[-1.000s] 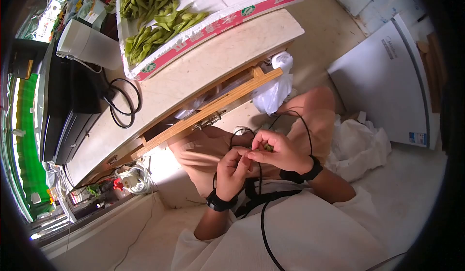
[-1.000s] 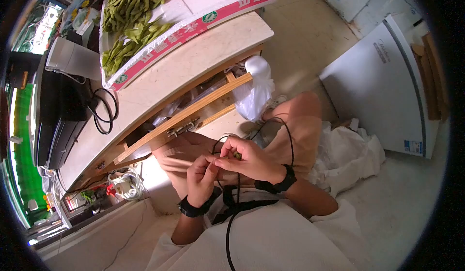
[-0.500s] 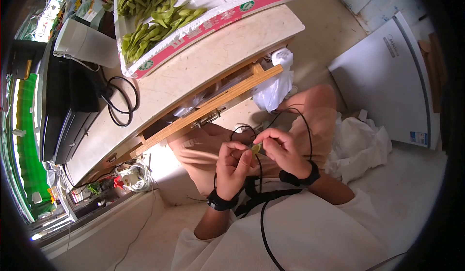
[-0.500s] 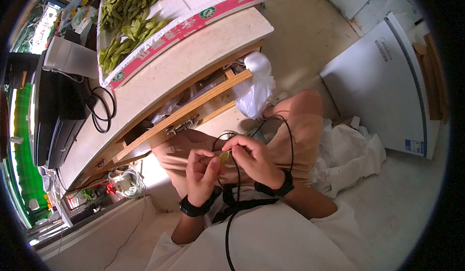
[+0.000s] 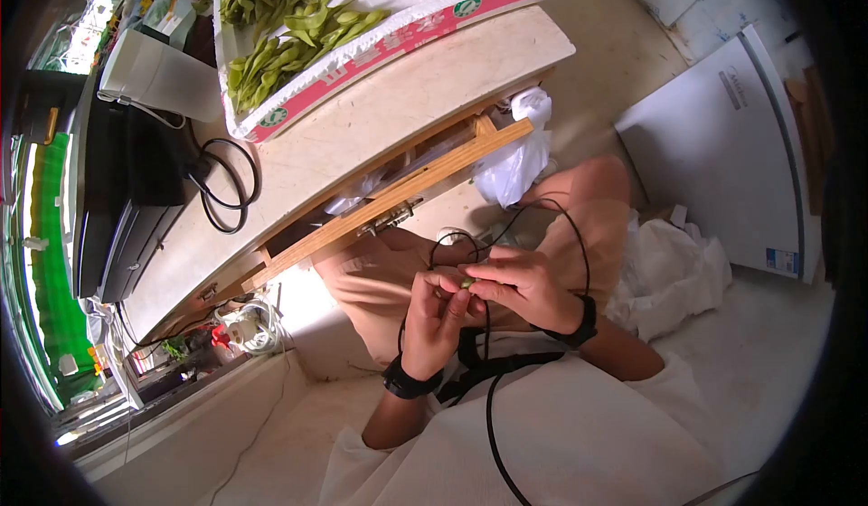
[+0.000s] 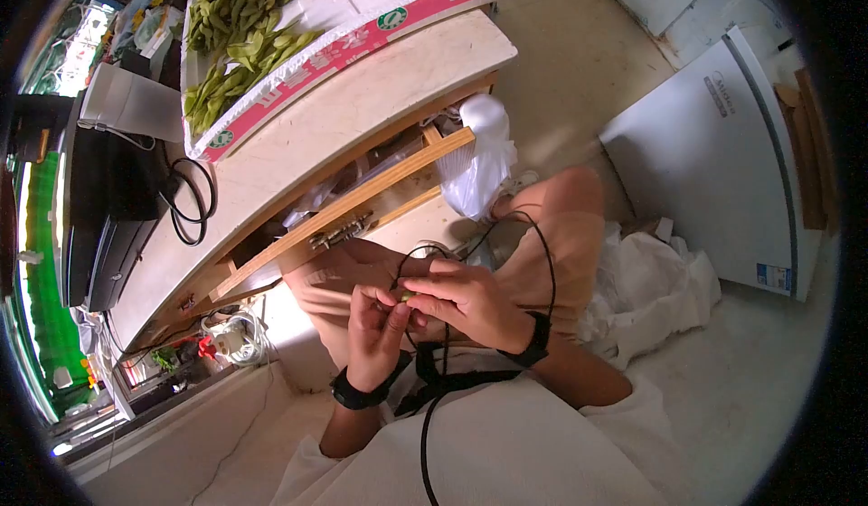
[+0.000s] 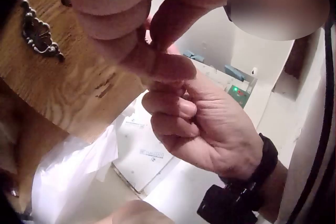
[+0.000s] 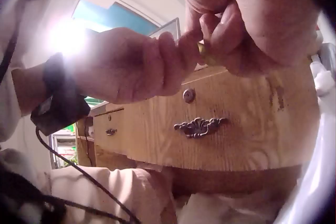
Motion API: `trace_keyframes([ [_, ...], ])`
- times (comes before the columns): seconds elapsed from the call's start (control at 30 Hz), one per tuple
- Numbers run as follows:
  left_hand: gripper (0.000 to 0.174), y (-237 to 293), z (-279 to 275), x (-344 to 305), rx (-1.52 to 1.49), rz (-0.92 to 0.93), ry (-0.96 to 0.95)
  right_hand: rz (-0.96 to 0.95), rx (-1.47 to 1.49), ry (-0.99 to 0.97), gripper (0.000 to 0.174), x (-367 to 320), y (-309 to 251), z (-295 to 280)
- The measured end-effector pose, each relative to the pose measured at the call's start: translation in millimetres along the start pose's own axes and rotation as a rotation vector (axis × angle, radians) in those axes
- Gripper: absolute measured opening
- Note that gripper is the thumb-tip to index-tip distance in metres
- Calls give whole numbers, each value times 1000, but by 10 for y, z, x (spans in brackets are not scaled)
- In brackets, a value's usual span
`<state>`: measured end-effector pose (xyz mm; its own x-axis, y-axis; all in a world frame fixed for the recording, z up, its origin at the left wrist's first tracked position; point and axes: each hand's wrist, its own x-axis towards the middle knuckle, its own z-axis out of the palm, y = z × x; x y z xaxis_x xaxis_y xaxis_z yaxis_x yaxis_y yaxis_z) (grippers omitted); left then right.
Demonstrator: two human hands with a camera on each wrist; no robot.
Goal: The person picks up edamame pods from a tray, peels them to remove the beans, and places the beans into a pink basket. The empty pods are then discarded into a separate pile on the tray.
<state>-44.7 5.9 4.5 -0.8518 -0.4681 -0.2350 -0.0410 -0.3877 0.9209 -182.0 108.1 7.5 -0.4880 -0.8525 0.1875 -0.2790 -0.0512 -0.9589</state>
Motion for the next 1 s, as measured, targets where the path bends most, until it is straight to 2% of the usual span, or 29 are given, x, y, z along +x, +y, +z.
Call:
trace_keyframes([
  [0.2, 12, 30, -27, -39, 181, 66, -26, 5, -86, -131, 23, 25, -20, -86],
  [0.27, 16, 71, -8, -32, 238, 52, -40, 91, -8, -195, 21, 25, -6, -103],
  [0.4, 12, 20, -29, -11, 249, 99, -85, 98, 156, -73, 16, -52, 81, -13],
  [0.47, 13, 73, 20, 6, 252, 67, -110, 608, 669, -26, 13, -79, 44, -53],
  [0.5, 13, 90, 25, 5, 251, 68, -109, 607, 668, -27, 13, -69, 32, -59],
  [0.57, 17, 115, 20, -1, 191, -5, -93, 687, 1060, 139, 16, -49, 8, -72],
  [0.7, 21, 129, 5, -7, 130, 33, -59, 686, 1187, 158, 18, -43, 28, -132],
  [0.73, 22, 149, 12, -6, 81, 42, -44, 685, 1184, 158, 18, -47, 43, -138],
  [0.8, 22, 162, -5, 0, 31, 53, -28, 680, 967, 70, 22, -48, 67, -142],
  [0.93, 23, 198, -18, -24, -4, 41, -28, 784, 912, 86, 22, 20, -75, -107],
  [1.0, 21, 216, -26, -9, 16, 35, -16, 726, 861, 31, 20, 59, -81, -117],
])
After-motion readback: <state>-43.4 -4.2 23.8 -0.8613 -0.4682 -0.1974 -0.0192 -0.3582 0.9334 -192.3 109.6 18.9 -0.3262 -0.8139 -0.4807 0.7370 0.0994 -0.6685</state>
